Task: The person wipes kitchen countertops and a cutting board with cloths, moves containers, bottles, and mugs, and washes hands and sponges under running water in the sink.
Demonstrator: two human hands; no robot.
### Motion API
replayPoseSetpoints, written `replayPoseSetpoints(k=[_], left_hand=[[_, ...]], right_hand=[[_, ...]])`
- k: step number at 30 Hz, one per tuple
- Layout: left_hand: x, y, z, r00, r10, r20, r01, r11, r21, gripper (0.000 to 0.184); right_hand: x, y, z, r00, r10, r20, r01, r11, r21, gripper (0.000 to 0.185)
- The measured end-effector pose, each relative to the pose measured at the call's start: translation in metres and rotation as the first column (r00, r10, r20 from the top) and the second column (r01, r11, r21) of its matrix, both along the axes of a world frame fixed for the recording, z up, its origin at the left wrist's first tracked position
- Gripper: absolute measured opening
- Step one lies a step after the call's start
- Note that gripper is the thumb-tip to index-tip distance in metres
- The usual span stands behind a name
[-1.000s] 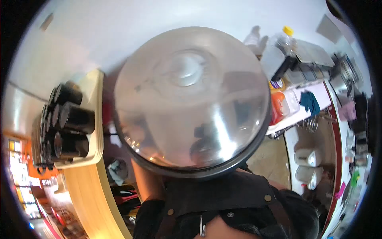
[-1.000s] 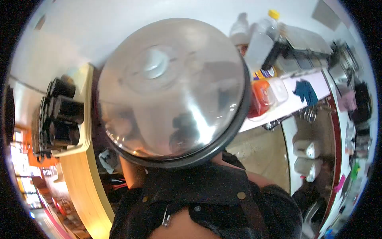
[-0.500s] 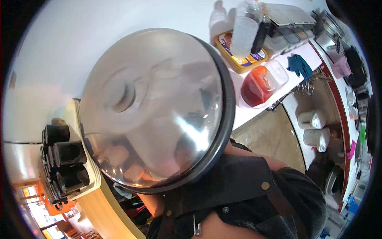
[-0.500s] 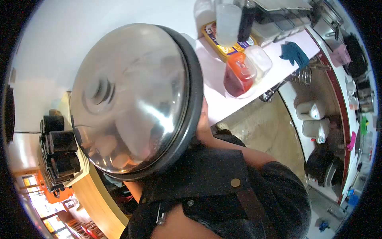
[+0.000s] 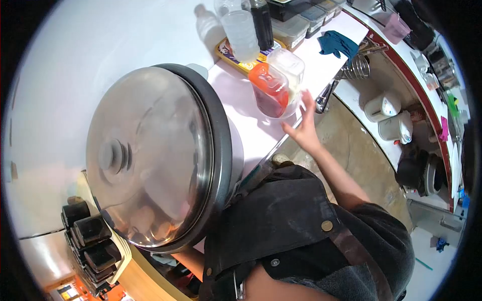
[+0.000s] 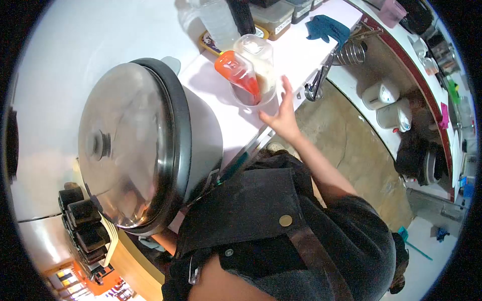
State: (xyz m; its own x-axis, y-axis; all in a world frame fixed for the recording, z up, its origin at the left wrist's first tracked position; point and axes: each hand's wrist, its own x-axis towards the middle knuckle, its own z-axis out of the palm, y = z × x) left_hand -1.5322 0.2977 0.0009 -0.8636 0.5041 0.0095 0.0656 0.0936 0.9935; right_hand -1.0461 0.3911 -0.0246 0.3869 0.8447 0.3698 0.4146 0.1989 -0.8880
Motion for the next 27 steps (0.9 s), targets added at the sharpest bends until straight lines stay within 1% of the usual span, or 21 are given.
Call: replayPoseSetpoints(k=[3, 4, 5, 6, 8, 10, 12, 13, 16, 17, 20, 23, 24, 25, 27], left_hand=[[0.002, 0.002, 0.001, 1.000, -0.002, -0.009, 0.002, 1.000, 0.016, 0.036], [0.004, 0.002, 0.001, 1.000, -0.004, -0.014, 0.005, 1.000, 0.021, 0.036], [0.005, 0.003, 0.001, 1.000, -0.006, -0.017, 0.006, 1.000, 0.028, 0.036], [0.007, 0.002, 0.001, 1.000, -0.007, -0.020, 0.008, 0.999, 0.032, 0.036], [0.012, 0.002, 0.000, 1.000, -0.011, -0.028, 0.012, 0.999, 0.035, 0.036], [0.018, 0.000, -0.002, 1.000, -0.011, -0.029, 0.012, 0.999, 0.044, 0.036], [0.024, -0.003, -0.002, 0.999, -0.006, -0.038, 0.008, 0.998, 0.058, 0.036], [0.026, -0.003, -0.002, 0.999, 0.000, -0.045, 0.003, 0.998, 0.069, 0.036], [0.034, -0.011, -0.006, 0.998, 0.026, -0.060, -0.021, 0.997, 0.079, 0.036], [0.036, -0.015, -0.006, 0.997, 0.036, -0.066, -0.030, 0.996, 0.086, 0.036], [0.055, -0.022, -0.006, 0.995, 0.052, -0.090, -0.044, 0.995, 0.092, 0.036], [0.084, -0.035, -0.004, 0.992, 0.057, -0.116, -0.043, 0.992, 0.120, 0.036], [0.097, -0.040, -0.004, 0.989, 0.063, -0.132, -0.045, 0.990, 0.136, 0.036], [0.111, -0.048, -0.001, 0.993, 0.086, -0.077, -0.073, 0.985, 0.159, 0.031], [0.147, -0.051, 0.000, 0.982, 0.079, -0.171, -0.058, 0.990, 0.127, 0.030]], right_hand=[[-0.010, 0.020, 0.006, 0.998, 0.047, 0.042, -0.046, 0.999, -0.016, 0.094], [-0.019, 0.025, 0.011, 0.999, 0.041, -0.022, -0.041, 0.999, -0.012, 0.091], [-0.028, 0.034, 0.008, 1.000, 0.028, 0.010, -0.028, 0.999, 0.046, 0.092], [-0.037, 0.044, 0.003, 0.999, 0.011, 0.046, -0.016, 0.995, 0.101, 0.093], [-0.059, 0.062, 0.004, 0.999, -0.023, 0.041, 0.017, 0.991, 0.130, 0.093], [-0.079, 0.084, 0.005, 0.995, -0.081, 0.058, 0.072, 0.988, 0.137, 0.091], [-0.096, 0.102, 0.010, 0.988, -0.155, 0.022, 0.153, 0.984, 0.089, 0.091], [-0.100, 0.115, 0.007, 0.976, -0.208, 0.069, 0.200, 0.974, 0.102, 0.093], [-0.108, 0.138, 0.005, 0.963, -0.242, 0.119, 0.228, 0.966, 0.122, 0.093], [-0.112, 0.143, 0.008, 0.961, -0.250, 0.118, 0.240, 0.966, 0.091, 0.092], [-0.115, 0.158, 0.012, 0.973, -0.200, 0.117, 0.200, 0.980, 0.010, 0.091], [-0.108, 0.162, 0.008, 0.987, -0.113, 0.114, 0.115, 0.993, -0.009, 0.090], [-0.097, 0.152, 0.013, 0.994, -0.051, 0.097, 0.049, 0.998, 0.030, 0.084], [-0.084, 0.139, 0.016, 0.997, 0.029, 0.065, -0.031, 0.999, 0.036, 0.080], [-0.049, 0.103, 0.020, 0.981, 0.193, 0.031, -0.195, 0.977, 0.089, 0.072]])
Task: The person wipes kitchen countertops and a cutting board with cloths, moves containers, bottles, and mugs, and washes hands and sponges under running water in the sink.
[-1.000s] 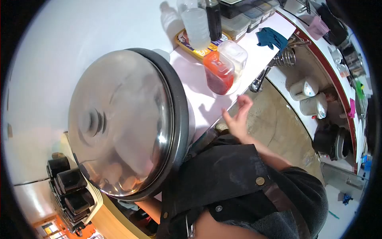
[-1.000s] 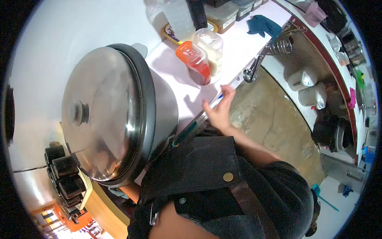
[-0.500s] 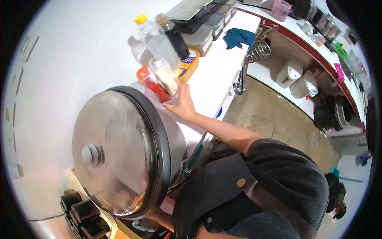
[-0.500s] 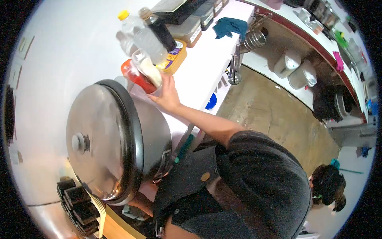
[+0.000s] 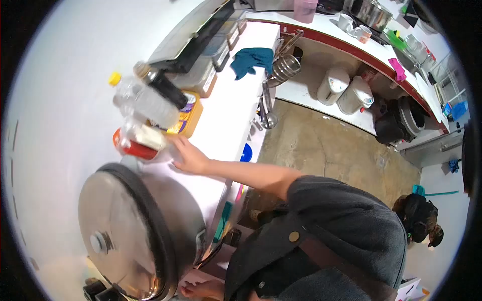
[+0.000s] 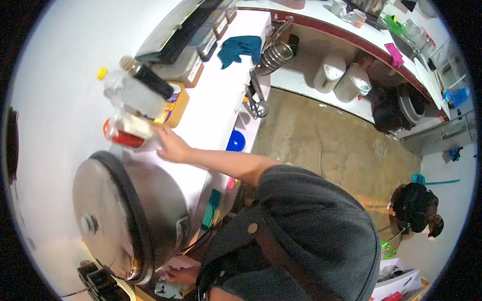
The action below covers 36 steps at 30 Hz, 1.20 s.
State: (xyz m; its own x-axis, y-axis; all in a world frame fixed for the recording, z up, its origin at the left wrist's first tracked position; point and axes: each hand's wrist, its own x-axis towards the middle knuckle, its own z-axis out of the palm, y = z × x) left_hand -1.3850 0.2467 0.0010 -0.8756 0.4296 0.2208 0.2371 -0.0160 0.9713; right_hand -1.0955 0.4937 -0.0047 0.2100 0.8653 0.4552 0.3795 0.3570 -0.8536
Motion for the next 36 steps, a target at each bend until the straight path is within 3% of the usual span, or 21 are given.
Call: replayPoseSetpoints(k=[1, 3, 5, 8, 9, 10, 12, 14, 18, 20, 23, 29, 31, 33, 36], left_hand=[[0.020, 0.000, 0.002, 0.998, -0.005, -0.057, 0.004, 1.000, -0.022, 0.030], [0.068, 0.005, 0.008, 0.981, -0.049, -0.187, 0.038, 0.997, -0.063, 0.031], [0.128, 0.015, 0.014, 0.936, -0.127, -0.329, 0.095, 0.989, -0.111, 0.031], [0.238, 0.034, 0.025, 0.828, -0.314, -0.464, 0.263, 0.949, -0.173, 0.032], [0.286, 0.045, 0.030, 0.829, -0.390, -0.402, 0.413, 0.910, -0.030, 0.026], [0.313, 0.053, 0.017, 0.731, -0.486, -0.478, 0.567, 0.823, 0.031, 0.023], [0.403, 0.063, 0.017, 0.637, -0.623, -0.454, 0.708, 0.706, 0.026, 0.022], [0.494, 0.058, 0.038, 0.479, -0.851, -0.215, 0.876, 0.478, 0.062, 0.022], [0.617, 0.058, 0.029, 0.111, -0.965, -0.236, 0.992, 0.122, -0.030, 0.021], [0.668, 0.063, 0.026, -0.063, -0.957, -0.283, 0.992, -0.030, -0.119, 0.021], [0.743, 0.074, 0.020, -0.237, -0.956, -0.172, 0.967, -0.215, -0.139, 0.023], [0.926, 0.075, 0.035, -0.587, -0.803, -0.104, 0.804, -0.562, -0.195, 0.011], [0.992, 0.053, 0.054, -0.707, -0.706, -0.029, 0.702, -0.697, -0.145, 0.012], [1.057, 0.026, 0.072, -0.840, -0.487, -0.238, 0.530, -0.830, -0.174, 0.013], [1.139, -0.037, 0.090, -0.942, -0.223, -0.252, 0.291, -0.916, -0.275, 0.015]], right_hand=[[0.024, -0.024, 0.002, 0.996, 0.085, -0.006, -0.084, 0.996, 0.042, 0.067], [0.084, -0.085, 0.012, 0.981, 0.194, 0.033, -0.189, 0.976, -0.109, 0.052], [0.148, -0.139, 0.004, 0.993, 0.067, 0.096, -0.070, 0.997, 0.028, 0.042], [0.253, -0.217, -0.041, 0.976, -0.202, 0.076, 0.214, 0.956, -0.203, 0.038], [0.292, -0.243, -0.047, 0.958, -0.281, 0.054, 0.285, 0.918, -0.275, 0.036], [0.333, -0.268, -0.051, 0.930, -0.357, 0.093, 0.368, 0.883, -0.291, 0.036], [0.402, -0.321, -0.051, 0.843, -0.526, 0.115, 0.532, 0.783, -0.321, 0.036], [0.472, -0.362, -0.042, 0.719, -0.686, 0.112, 0.682, 0.666, -0.301, 0.035], [0.582, -0.428, -0.036, 0.415, -0.907, 0.077, 0.890, 0.387, -0.240, 0.030], [0.620, -0.450, -0.044, 0.261, -0.964, 0.046, 0.941, 0.243, -0.235, 0.026], [0.660, -0.467, -0.073, 0.057, -0.990, -0.128, 0.935, 0.098, -0.341, 0.024], [0.733, -0.489, -0.114, -0.129, -0.880, -0.458, 0.861, 0.130, -0.491, 0.014], [0.768, -0.505, -0.101, -0.220, -0.855, -0.469, 0.867, 0.049, -0.496, 0.012], [0.798, -0.530, -0.090, -0.211, -0.859, -0.466, 0.905, 0.009, -0.425, 0.013], [0.826, -0.573, -0.075, -0.309, -0.845, -0.437, 0.910, -0.128, -0.395, 0.014]])
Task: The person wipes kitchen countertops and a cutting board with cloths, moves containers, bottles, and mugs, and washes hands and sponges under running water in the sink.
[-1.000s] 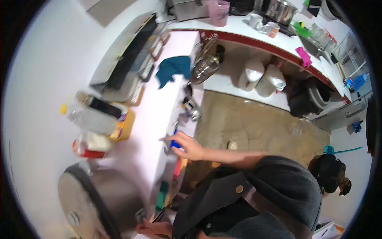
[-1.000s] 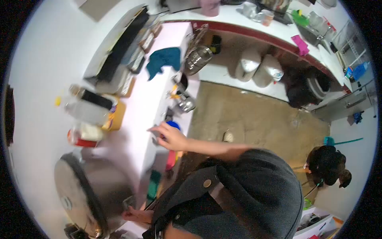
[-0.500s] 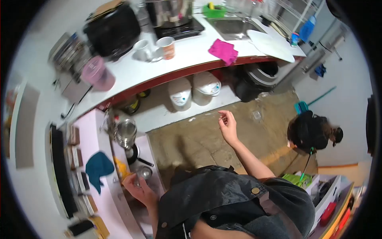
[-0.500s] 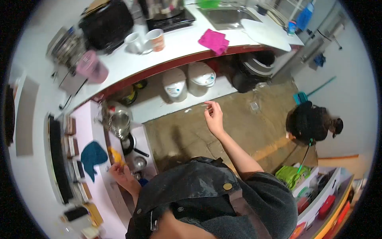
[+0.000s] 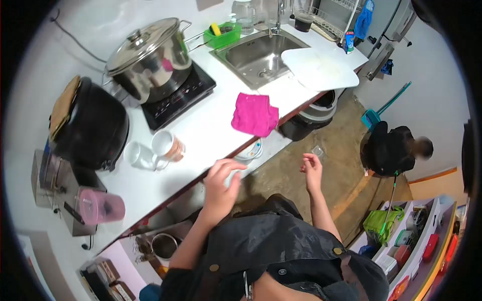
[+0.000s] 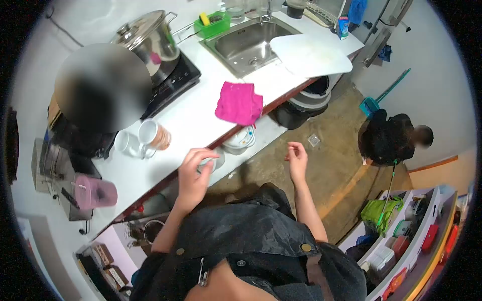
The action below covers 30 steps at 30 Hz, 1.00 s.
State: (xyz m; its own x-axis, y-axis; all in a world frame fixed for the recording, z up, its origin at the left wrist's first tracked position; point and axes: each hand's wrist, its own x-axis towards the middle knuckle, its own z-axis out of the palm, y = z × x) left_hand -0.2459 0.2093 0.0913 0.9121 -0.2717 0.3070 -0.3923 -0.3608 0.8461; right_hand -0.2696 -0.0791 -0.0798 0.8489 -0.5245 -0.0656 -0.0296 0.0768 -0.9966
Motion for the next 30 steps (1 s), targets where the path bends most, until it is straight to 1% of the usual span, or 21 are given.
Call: replayPoseSetpoints(k=[2, 4, 5, 6, 7, 8, 9, 10, 11, 13, 16, 19, 20, 21, 23, 24, 25, 27, 28, 29, 30], left_hand=[[0.046, -0.046, -0.001, 0.992, -0.113, -0.049, 0.112, 0.993, -0.021, 0.017], [0.091, -0.086, -0.022, 0.979, -0.174, -0.103, 0.170, 0.984, -0.048, 0.019], [0.112, -0.103, -0.038, 0.997, -0.079, 0.013, 0.078, 0.994, 0.074, 0.022], [0.133, -0.122, -0.055, 0.991, 0.015, 0.134, -0.039, 0.983, 0.179, 0.026], [0.149, -0.141, -0.072, 0.963, 0.098, 0.249, -0.168, 0.947, 0.274, 0.030], [0.160, -0.156, -0.084, 0.968, 0.206, 0.143, -0.249, 0.856, 0.452, 0.044], [0.177, -0.170, -0.097, 0.934, 0.302, 0.192, -0.356, 0.733, 0.580, 0.050], [0.192, -0.180, -0.110, 0.903, 0.366, 0.226, -0.425, 0.675, 0.603, 0.051], [0.208, -0.186, -0.109, 0.874, 0.413, 0.256, -0.474, 0.611, 0.634, 0.052], [0.257, -0.184, -0.120, 0.837, 0.455, 0.305, -0.533, 0.550, 0.643, 0.051], [0.341, -0.168, -0.128, 0.778, 0.521, 0.351, -0.601, 0.457, 0.656, 0.051], [0.423, -0.147, -0.131, 0.718, 0.592, 0.365, -0.632, 0.336, 0.698, 0.060], [0.451, -0.137, -0.137, 0.692, 0.609, 0.388, -0.659, 0.314, 0.683, 0.062], [0.475, -0.126, -0.145, 0.670, 0.618, 0.411, -0.683, 0.295, 0.669, 0.065], [0.515, -0.111, -0.146, 0.660, 0.650, 0.376, -0.658, 0.260, 0.706, 0.066], [0.531, -0.103, -0.146, 0.671, 0.644, 0.368, -0.648, 0.268, 0.713, 0.066], [0.543, -0.098, -0.148, 0.677, 0.645, 0.354, -0.639, 0.277, 0.718, 0.066], [0.552, -0.093, -0.146, 0.672, 0.650, 0.356, -0.660, 0.307, 0.686, 0.059], [0.553, -0.093, -0.146, 0.662, 0.657, 0.361, -0.679, 0.322, 0.660, 0.054], [0.552, -0.092, -0.145, 0.652, 0.663, 0.369, -0.697, 0.333, 0.635, 0.049], [0.550, -0.090, -0.144, 0.664, 0.653, 0.364, -0.698, 0.366, 0.616, 0.044]], right_hand=[[0.017, -0.040, 0.004, 0.993, -0.105, -0.060, 0.106, 0.994, 0.006, 0.015], [0.037, -0.091, -0.004, 0.982, -0.183, -0.048, 0.183, 0.983, -0.006, 0.015], [0.049, -0.114, 0.002, 0.965, -0.248, -0.083, 0.252, 0.966, 0.051, 0.014], [0.066, -0.145, -0.006, 0.957, -0.283, -0.067, 0.289, 0.951, 0.112, 0.013], [0.080, -0.178, -0.014, 0.947, -0.316, -0.063, 0.322, 0.931, 0.171, 0.012], [0.096, -0.211, -0.016, 0.946, -0.313, -0.082, 0.322, 0.934, 0.153, 0.012], [0.117, -0.241, -0.017, 0.947, -0.307, -0.096, 0.318, 0.938, 0.141, 0.012], [0.135, -0.270, -0.018, 0.943, -0.310, -0.122, 0.325, 0.936, 0.132, 0.012], [0.148, -0.298, -0.017, 0.960, -0.269, -0.078, 0.276, 0.956, 0.098, 0.012], [0.177, -0.336, 0.007, 0.971, -0.231, -0.063, 0.233, 0.972, 0.030, 0.015], [0.220, -0.378, 0.021, 0.961, -0.275, -0.036, 0.276, 0.961, 0.024, 0.026], [0.263, -0.383, 0.041, 0.956, -0.266, -0.121, 0.291, 0.903, 0.316, 0.039], [0.272, -0.394, 0.041, 0.979, -0.136, -0.154, 0.192, 0.873, 0.449, 0.047], [0.283, -0.396, 0.043, 0.986, -0.108, -0.127, 0.158, 0.842, 0.516, 0.048], [0.301, -0.396, 0.049, 0.996, -0.072, -0.047, 0.086, 0.765, 0.639, 0.049], [0.304, -0.406, 0.043, 0.993, -0.079, -0.086, 0.116, 0.750, 0.651, 0.046], [0.303, -0.416, 0.040, 0.993, -0.104, -0.062, 0.119, 0.747, 0.654, 0.046], [0.304, -0.414, 0.052, 0.991, -0.128, -0.023, 0.112, 0.746, 0.657, 0.046], [0.300, -0.417, 0.069, 0.998, -0.062, 0.017, 0.037, 0.765, 0.643, 0.050], [0.299, -0.429, 0.075, 0.996, -0.027, 0.080, -0.034, 0.742, 0.670, 0.055], [0.301, -0.418, 0.102, 0.982, 0.137, 0.126, -0.186, 0.709, 0.680, 0.057]])
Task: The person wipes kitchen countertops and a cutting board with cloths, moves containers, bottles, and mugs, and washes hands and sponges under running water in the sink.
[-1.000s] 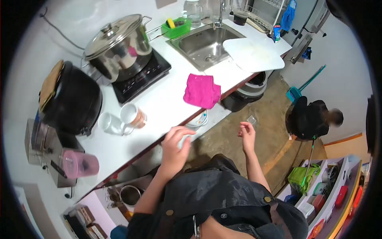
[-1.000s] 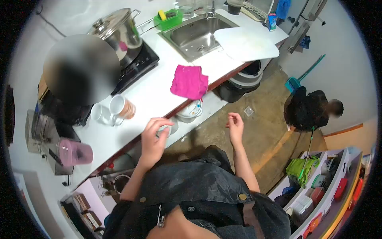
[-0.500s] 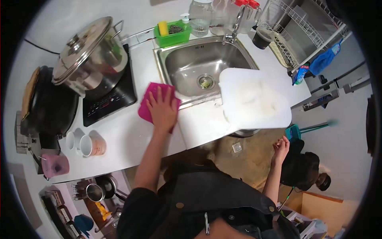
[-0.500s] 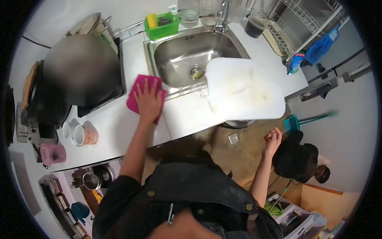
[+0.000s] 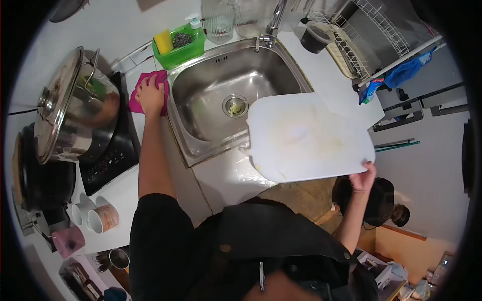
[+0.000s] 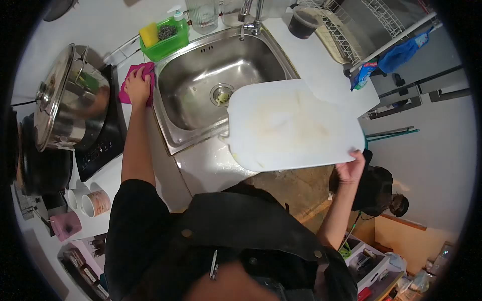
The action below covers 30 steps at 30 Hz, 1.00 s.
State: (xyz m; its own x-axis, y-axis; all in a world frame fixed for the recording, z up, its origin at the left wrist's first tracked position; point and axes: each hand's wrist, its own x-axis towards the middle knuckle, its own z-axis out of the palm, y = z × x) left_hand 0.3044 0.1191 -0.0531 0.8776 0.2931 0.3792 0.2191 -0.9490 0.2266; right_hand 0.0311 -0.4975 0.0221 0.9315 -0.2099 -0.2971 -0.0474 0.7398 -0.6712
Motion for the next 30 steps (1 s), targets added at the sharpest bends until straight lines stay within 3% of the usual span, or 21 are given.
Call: replayPoseSetpoints(k=[1, 2, 5, 6, 7, 8, 9, 10, 11, 12, 14, 17, 19, 21, 23, 24, 27, 28, 29, 30], left_hand=[[-0.003, 0.001, 0.001, 1.000, -0.025, 0.017, 0.026, 0.999, -0.025, 0.040], [-0.007, 0.002, 0.003, 0.998, -0.048, 0.039, 0.050, 0.997, -0.050, 0.035], [-0.026, -0.008, 0.014, 0.962, -0.069, 0.262, 0.186, 0.873, -0.451, 0.022], [-0.033, -0.033, 0.044, 0.843, 0.003, 0.537, 0.489, 0.409, -0.770, 0.020], [-0.047, -0.063, 0.075, 0.814, -0.049, 0.579, 0.565, 0.299, -0.769, 0.022], [-0.068, -0.101, 0.109, 0.810, -0.115, 0.575, 0.576, -0.029, -0.817, 0.023], [-0.084, -0.136, 0.137, 0.815, -0.243, 0.525, 0.537, -0.021, -0.843, 0.026], [-0.112, -0.176, 0.172, 0.768, -0.342, 0.541, 0.609, 0.134, -0.781, 0.029], [-0.127, -0.208, 0.178, 0.706, -0.443, 0.553, 0.659, 0.125, -0.741, 0.038], [-0.123, -0.242, 0.161, 0.579, -0.476, 0.662, 0.794, 0.145, -0.591, 0.035], [-0.137, -0.279, 0.148, 0.555, -0.459, 0.693, 0.830, 0.359, -0.427, 0.032], [-0.130, -0.258, 0.121, 0.671, -0.397, 0.626, 0.741, 0.384, -0.551, 0.031], [-0.107, -0.226, 0.066, 0.806, -0.395, 0.440, 0.586, 0.630, -0.509, 0.033], [-0.102, -0.196, 0.029, 0.958, -0.201, 0.204, 0.281, 0.520, -0.806, 0.030], [-0.097, -0.186, 0.037, 0.939, -0.141, 0.314, 0.340, 0.531, -0.776, 0.028], [-0.099, -0.200, 0.073, 0.901, -0.166, 0.400, 0.427, 0.499, -0.754, 0.027], [-0.089, -0.276, 0.148, 0.702, -0.391, 0.596, 0.696, 0.197, -0.690, 0.028], [-0.083, -0.302, 0.161, 0.512, -0.552, 0.659, 0.859, 0.355, -0.370, 0.030], [-0.087, -0.332, 0.168, 0.486, -0.588, 0.646, 0.873, 0.300, -0.384, 0.032], [-0.087, -0.357, 0.162, 0.523, -0.610, 0.595, 0.852, 0.369, -0.371, 0.035]], right_hand=[[0.006, 0.018, 0.040, 0.985, 0.168, 0.047, -0.169, 0.986, 0.016, 0.059], [0.014, 0.031, 0.064, 0.982, 0.180, 0.048, -0.179, 0.984, -0.022, 0.059], [0.044, 0.083, 0.112, 0.979, 0.206, -0.013, -0.206, 0.972, -0.112, 0.056], [0.067, 0.101, 0.121, 0.959, 0.284, 0.014, -0.277, 0.944, -0.180, 0.055], [0.081, 0.117, 0.124, 0.938, 0.344, 0.029, -0.328, 0.913, -0.241, 0.054], [0.094, 0.131, 0.123, 0.929, 0.366, 0.056, -0.342, 0.906, -0.249, 0.053], [0.105, 0.143, 0.119, 0.916, 0.392, 0.080, -0.361, 0.896, -0.257, 0.052], [0.112, 0.154, 0.116, 0.902, 0.420, 0.099, -0.383, 0.884, -0.268, 0.050], [0.117, 0.162, 0.113, 0.906, 0.408, 0.113, -0.371, 0.894, -0.254, 0.050], [0.123, 0.169, 0.110, 0.909, 0.396, 0.127, -0.359, 0.902, -0.240, 0.050], [0.132, 0.166, 0.109, 0.885, 0.431, 0.175, -0.401, 0.898, -0.181, 0.049], [0.126, 0.149, 0.113, 0.900, 0.411, 0.143, -0.398, 0.910, -0.116, 0.051], [0.125, 0.121, 0.106, 0.904, 0.405, 0.133, -0.394, 0.913, -0.106, 0.054], [0.121, 0.102, 0.107, 0.889, 0.434, 0.149, -0.424, 0.901, -0.094, 0.054], [0.117, 0.085, 0.105, 0.869, 0.467, 0.164, -0.459, 0.884, -0.088, 0.050], [0.117, 0.081, 0.103, 0.858, 0.485, 0.170, -0.478, 0.875, -0.081, 0.049], [0.122, 0.082, 0.080, 0.840, 0.521, 0.152, -0.501, 0.852, -0.150, 0.045], [0.122, 0.087, 0.078, 0.834, 0.529, 0.160, -0.505, 0.847, -0.165, 0.044], [0.120, 0.092, 0.080, 0.840, 0.517, 0.163, -0.492, 0.853, -0.175, 0.044], [0.116, 0.094, 0.085, 0.846, 0.506, 0.167, -0.477, 0.859, -0.186, 0.045]])
